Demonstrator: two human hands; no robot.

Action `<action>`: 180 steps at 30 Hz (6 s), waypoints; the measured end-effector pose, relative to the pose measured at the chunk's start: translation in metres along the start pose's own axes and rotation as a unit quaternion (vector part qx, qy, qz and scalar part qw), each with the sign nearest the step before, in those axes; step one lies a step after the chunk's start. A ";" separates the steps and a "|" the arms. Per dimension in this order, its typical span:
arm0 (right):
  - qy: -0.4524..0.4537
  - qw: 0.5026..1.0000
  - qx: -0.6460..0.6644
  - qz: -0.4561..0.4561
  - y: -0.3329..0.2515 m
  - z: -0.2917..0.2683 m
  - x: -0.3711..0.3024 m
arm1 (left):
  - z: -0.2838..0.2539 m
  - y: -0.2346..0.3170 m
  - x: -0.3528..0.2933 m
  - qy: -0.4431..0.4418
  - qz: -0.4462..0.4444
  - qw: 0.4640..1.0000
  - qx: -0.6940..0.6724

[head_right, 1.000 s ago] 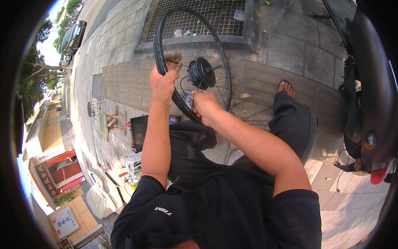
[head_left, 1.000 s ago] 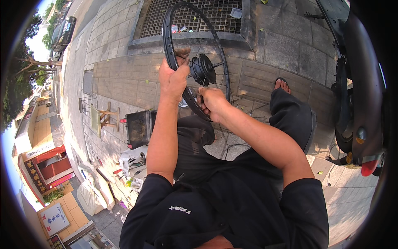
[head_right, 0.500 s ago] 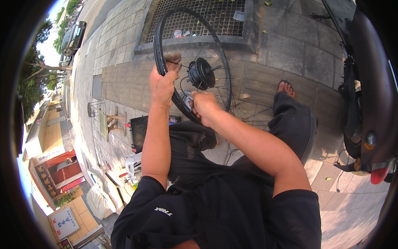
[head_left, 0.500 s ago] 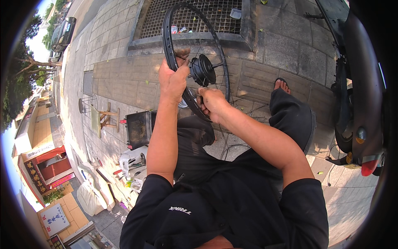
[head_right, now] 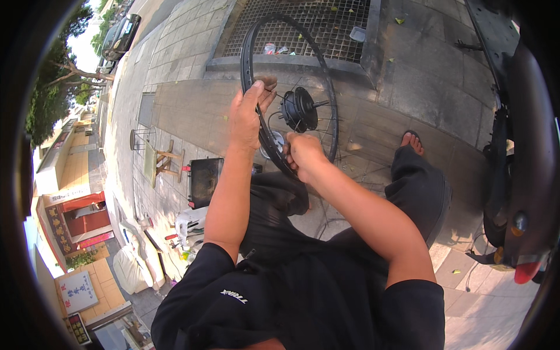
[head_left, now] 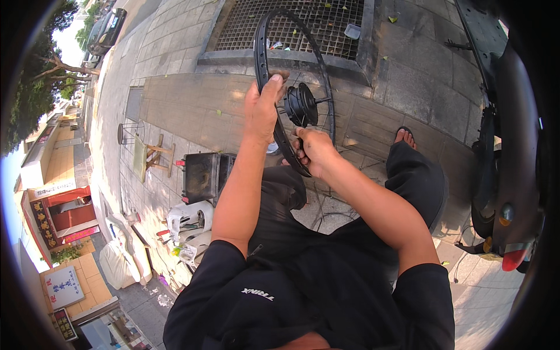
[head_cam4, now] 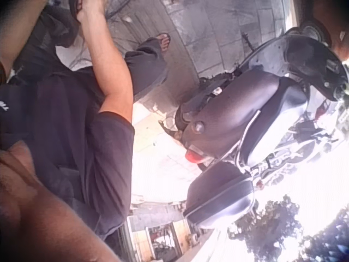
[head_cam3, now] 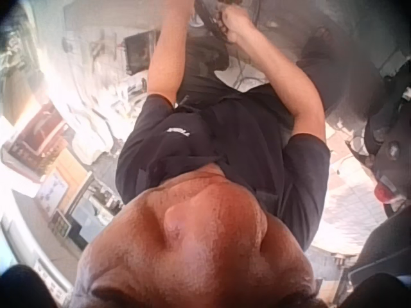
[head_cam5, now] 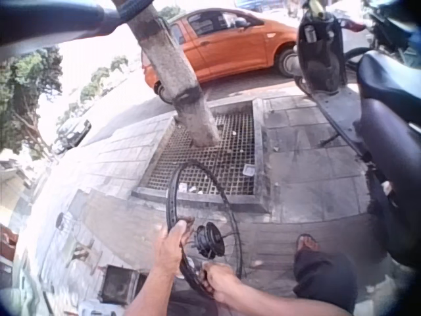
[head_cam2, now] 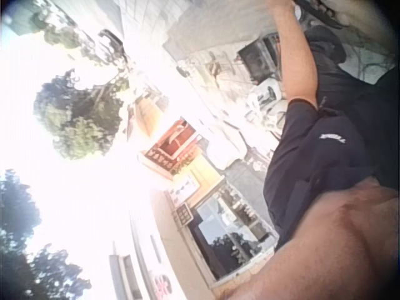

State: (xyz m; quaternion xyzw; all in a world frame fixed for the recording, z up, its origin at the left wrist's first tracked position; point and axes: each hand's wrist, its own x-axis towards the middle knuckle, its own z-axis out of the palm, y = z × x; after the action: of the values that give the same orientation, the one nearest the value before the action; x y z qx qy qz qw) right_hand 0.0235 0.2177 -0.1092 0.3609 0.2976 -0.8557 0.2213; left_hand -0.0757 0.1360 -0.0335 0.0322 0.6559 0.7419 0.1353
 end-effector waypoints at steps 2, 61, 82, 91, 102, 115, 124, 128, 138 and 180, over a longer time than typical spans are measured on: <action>0.014 1.000 0.021 0.008 -0.006 0.002 -0.003 | -0.009 -0.004 0.007 0.003 0.004 0.999 -0.040; -0.111 0.993 -0.003 0.026 -0.030 -0.010 0.007 | -0.011 0.010 -0.020 0.013 -0.110 0.994 -0.023; -0.063 0.996 0.038 0.041 -0.043 0.006 -0.068 | -0.011 -0.010 -0.045 -0.060 0.062 0.982 0.168; -0.128 0.990 0.056 0.001 -0.046 -0.026 -0.029 | -0.004 -0.024 -0.033 -0.042 0.133 0.950 0.278; -0.111 0.991 0.079 -0.002 -0.041 -0.025 -0.029 | 0.000 -0.015 -0.036 -0.037 0.120 0.955 0.267; -0.153 0.986 0.070 -0.001 -0.043 -0.033 -0.026 | 0.007 -0.013 -0.026 -0.043 0.089 0.963 0.249; -0.114 0.990 0.079 -0.015 -0.045 -0.026 -0.033 | 0.001 -0.019 -0.021 -0.040 0.137 0.946 0.291; -0.113 0.990 0.080 -0.004 -0.046 -0.028 -0.028 | 0.005 -0.015 -0.022 -0.038 0.113 0.958 0.262; -0.114 0.991 0.069 -0.001 -0.042 -0.030 -0.018 | 0.007 -0.014 -0.021 -0.041 0.118 0.961 0.246; -0.088 0.996 -0.018 0.019 -0.042 -0.031 -0.031 | -0.005 -0.027 -0.066 -0.234 0.029 0.917 0.322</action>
State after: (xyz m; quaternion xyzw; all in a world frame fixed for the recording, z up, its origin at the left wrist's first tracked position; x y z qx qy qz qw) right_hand 0.0332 0.2736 -0.0887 0.2854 0.2858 -0.8742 0.2696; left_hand -0.0088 0.1177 -0.0518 0.2652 0.8080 0.4652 0.2456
